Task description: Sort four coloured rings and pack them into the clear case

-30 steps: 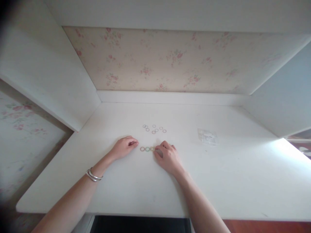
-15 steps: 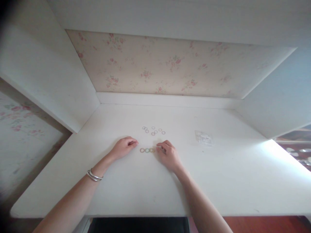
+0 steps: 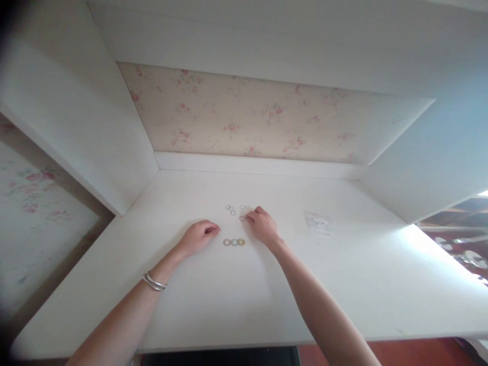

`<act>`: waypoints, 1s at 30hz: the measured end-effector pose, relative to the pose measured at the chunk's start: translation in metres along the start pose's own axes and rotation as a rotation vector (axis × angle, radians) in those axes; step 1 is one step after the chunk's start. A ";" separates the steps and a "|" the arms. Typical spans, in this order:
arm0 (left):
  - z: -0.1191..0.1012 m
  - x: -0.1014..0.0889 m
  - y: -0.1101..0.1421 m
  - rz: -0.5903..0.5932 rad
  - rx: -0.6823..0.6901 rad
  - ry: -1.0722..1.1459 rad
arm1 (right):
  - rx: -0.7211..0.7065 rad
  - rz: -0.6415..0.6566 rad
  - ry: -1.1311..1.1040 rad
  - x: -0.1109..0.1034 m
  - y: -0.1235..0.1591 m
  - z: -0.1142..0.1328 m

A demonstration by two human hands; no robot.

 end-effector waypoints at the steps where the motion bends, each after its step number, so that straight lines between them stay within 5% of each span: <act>1: 0.000 0.000 0.000 -0.003 0.005 0.001 | -0.007 -0.008 0.008 0.001 0.001 0.000; 6: 0.003 0.001 -0.001 -0.013 0.014 -0.004 | -0.055 -0.042 0.072 0.002 0.010 0.001; 18: 0.003 0.001 -0.001 -0.016 0.007 -0.013 | -0.152 -0.111 -0.292 -0.008 0.078 0.012; 30: 0.000 0.004 -0.007 -0.028 -0.025 -0.051 | -0.196 -0.066 -0.244 -0.004 0.083 0.008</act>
Point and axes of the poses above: each hand's wrist, its own y-axis away from the middle knuckle, its own x-axis out of the palm, z = x × y, the point moved 1 cm from there along -y, towards the middle knuckle, and after that the axes turned 5 degrees about -y, right-handed, at the moved point
